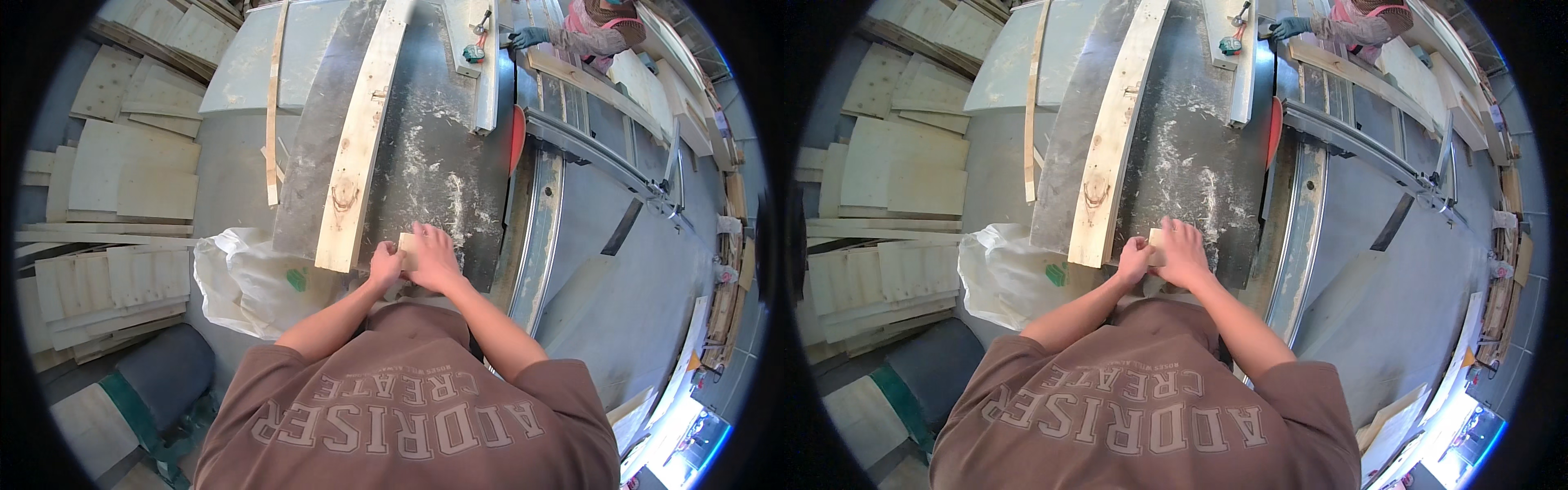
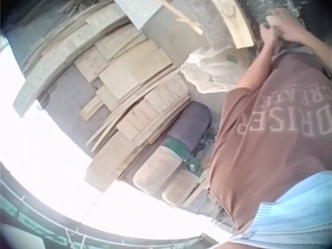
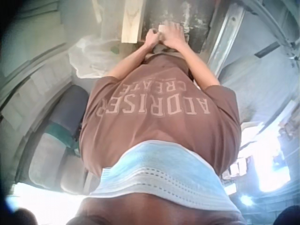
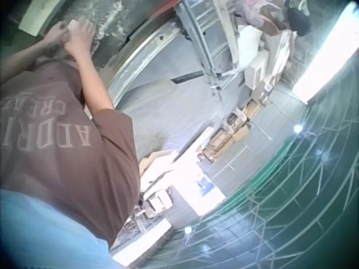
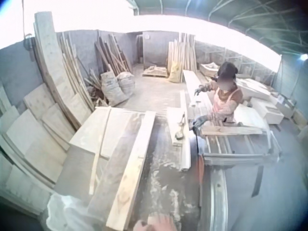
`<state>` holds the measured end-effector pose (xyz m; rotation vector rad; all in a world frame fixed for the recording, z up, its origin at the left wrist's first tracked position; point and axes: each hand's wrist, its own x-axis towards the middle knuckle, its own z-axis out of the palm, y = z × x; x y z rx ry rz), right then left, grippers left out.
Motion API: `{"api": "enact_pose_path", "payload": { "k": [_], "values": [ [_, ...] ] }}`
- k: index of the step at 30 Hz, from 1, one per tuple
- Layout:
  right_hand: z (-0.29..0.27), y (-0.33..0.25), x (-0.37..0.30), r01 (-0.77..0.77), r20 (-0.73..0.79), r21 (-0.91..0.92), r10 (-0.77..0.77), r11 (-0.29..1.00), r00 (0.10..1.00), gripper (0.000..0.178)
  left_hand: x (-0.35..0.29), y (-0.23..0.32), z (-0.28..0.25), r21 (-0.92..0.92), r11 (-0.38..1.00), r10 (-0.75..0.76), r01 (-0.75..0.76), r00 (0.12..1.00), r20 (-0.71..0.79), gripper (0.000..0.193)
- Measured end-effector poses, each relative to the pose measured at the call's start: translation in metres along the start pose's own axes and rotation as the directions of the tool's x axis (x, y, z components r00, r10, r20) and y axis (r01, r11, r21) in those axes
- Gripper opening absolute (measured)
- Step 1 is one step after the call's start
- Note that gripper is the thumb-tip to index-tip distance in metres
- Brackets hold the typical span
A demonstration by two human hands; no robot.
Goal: The person feeds small wooden blocks through a table saw, guiding them with both hands and collecting the cut pieces into a white sack. The person repeats this process for multiple blocks, maintaining a steady workflow at the saw station.
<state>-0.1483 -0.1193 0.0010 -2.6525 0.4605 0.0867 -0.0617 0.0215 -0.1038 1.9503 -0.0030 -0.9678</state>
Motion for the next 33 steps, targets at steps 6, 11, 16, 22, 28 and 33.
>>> {"api": "enact_pose_path", "payload": {
  "k": [6,11,16,22,28,33],
  "values": [
    [0.072,0.044,-0.027,-0.598,0.327,0.728,0.598,0.334,0.732,0.065,-0.002,0.016,0.004,0.104,0.995,-0.022,0.006,0.989,0.145,0.058],
    [0.038,0.015,-0.023,-0.547,0.499,0.837,0.439,-0.022,0.747,0.039,0.005,0.015,-0.007,-0.011,0.989,-0.14,0.149,0.955,0.263,0.063],
    [0.021,-0.006,-0.028,-0.406,0.407,0.912,0.261,-0.064,0.875,0.041,-0.047,0.074,-0.076,-0.022,0.972,0.233,-0.232,0.966,0.116,0.068],
    [0.01,-0.043,-0.012,-0.412,0.398,0.904,0.127,0.113,0.908,0.046,-0.079,0.059,-0.248,-0.365,0.839,0.128,-0.403,0.799,-0.587,0.058],
    [0.028,-0.079,0.009,-0.463,0.443,0.842,0.135,0.278,0.887,0.041,-0.032,-0.103,-0.421,-0.836,0.309,-0.455,-0.454,0.701,-0.549,0.066],
    [0.065,-0.111,0.026,-0.429,0.166,0.735,0.475,0.525,0.864,0.055,0.015,-0.188,-0.429,-0.97,0.198,-0.687,-0.139,0.687,-0.238,0.057]
  ]
}}
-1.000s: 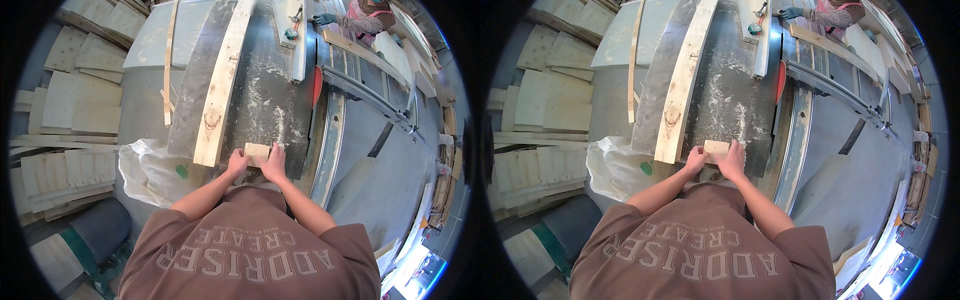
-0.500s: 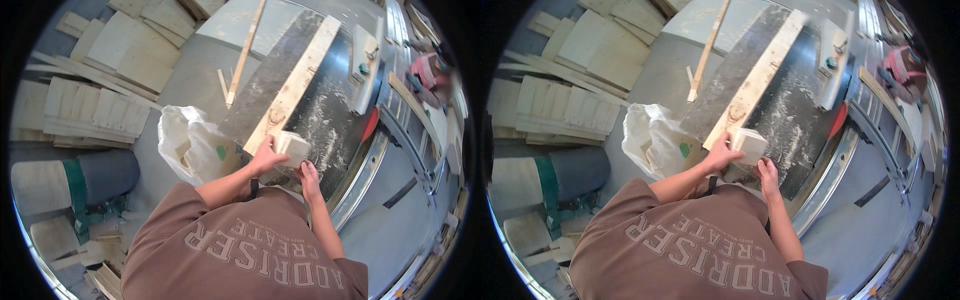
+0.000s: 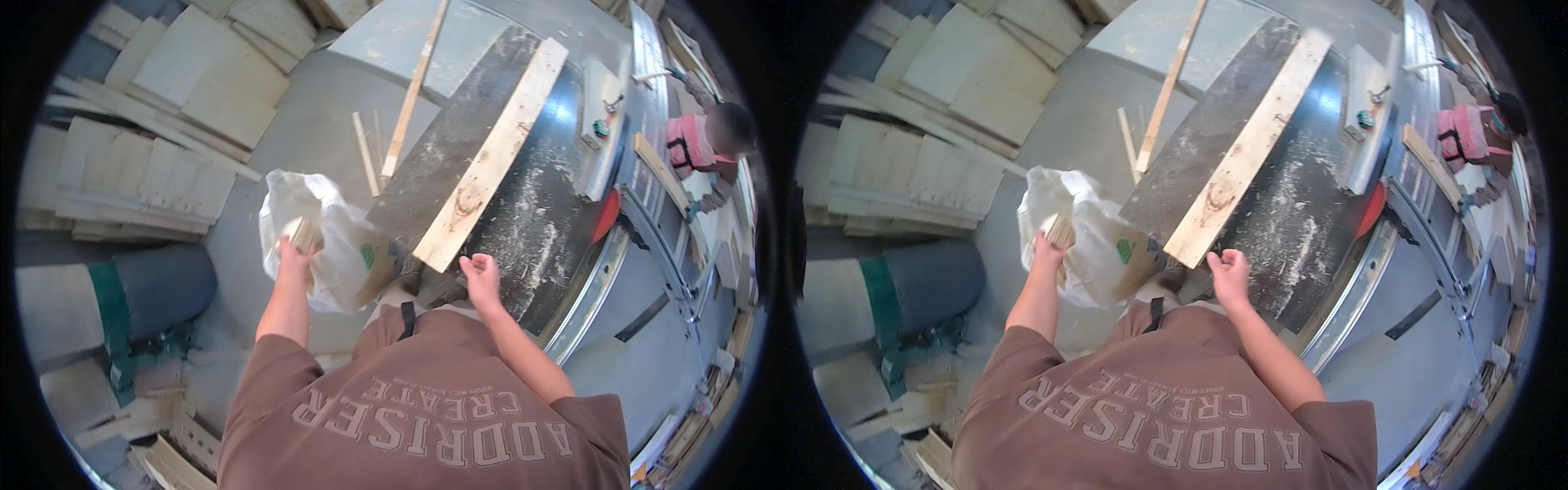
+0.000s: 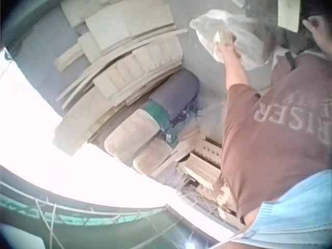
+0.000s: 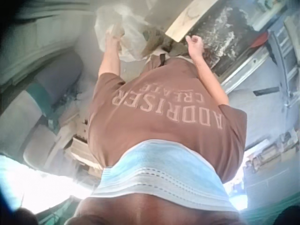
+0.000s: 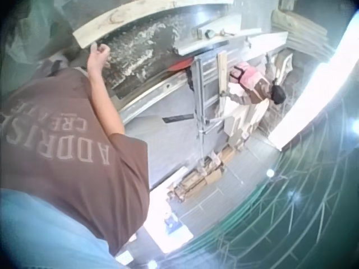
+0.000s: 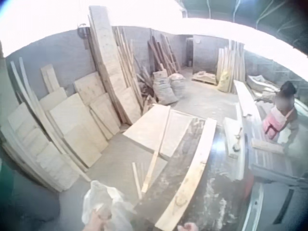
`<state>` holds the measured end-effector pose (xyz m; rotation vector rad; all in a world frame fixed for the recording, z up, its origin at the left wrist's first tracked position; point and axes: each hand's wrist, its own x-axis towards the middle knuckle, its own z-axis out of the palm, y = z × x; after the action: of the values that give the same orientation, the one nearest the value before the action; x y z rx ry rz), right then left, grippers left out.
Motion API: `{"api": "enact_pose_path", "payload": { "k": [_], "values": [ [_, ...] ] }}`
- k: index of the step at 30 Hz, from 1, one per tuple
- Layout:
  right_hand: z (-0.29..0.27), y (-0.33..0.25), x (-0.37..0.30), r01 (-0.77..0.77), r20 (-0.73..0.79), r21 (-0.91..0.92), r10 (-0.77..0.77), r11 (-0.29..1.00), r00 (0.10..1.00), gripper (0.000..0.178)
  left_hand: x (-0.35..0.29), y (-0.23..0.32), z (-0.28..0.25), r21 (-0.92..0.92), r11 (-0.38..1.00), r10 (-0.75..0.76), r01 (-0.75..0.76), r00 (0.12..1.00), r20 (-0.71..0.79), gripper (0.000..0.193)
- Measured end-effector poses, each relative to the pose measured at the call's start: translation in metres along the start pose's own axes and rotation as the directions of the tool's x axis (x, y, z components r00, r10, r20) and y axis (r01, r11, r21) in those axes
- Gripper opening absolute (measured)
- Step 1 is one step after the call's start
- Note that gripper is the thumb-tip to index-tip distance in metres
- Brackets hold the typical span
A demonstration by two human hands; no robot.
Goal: The person feeds small wooden blocks through a table saw, guiding them with both hands and collecting the cut pieces into a white sack. The person repeats this process for multiple blocks, maintaining a steady workflow at the saw station.
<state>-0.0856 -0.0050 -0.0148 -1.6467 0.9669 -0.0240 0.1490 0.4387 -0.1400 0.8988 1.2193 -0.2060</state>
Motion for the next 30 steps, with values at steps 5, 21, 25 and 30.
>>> {"api": "enact_pose_path", "payload": {
  "k": [5,21,25,30],
  "values": [
    [0.059,0.017,0.048,-0.249,-0.1,-0.161,0.235,0.955,0.967,0.08,0.104,-0.037,-0.069,0.162,0.987,-0.034,-0.002,0.976,0.216,0.042],
    [0.123,-0.078,0.068,-0.561,-0.466,-0.346,0.381,0.752,0.799,0.097,0.065,-0.042,-0.031,0.372,0.886,0.29,-0.278,0.957,0.023,0.027],
    [0.096,-0.06,0.061,-0.485,-0.473,-0.354,0.294,0.8,0.83,0.095,-0.017,-0.045,0.003,0.366,0.885,0.304,-0.287,0.953,0.01,0.032],
    [0.048,-0.06,0.039,-0.37,-0.429,-0.428,0.175,0.824,0.886,0.096,-0.02,-0.041,-0.008,0.403,0.839,0.371,-0.365,0.926,0.068,0.046]
  ]
}}
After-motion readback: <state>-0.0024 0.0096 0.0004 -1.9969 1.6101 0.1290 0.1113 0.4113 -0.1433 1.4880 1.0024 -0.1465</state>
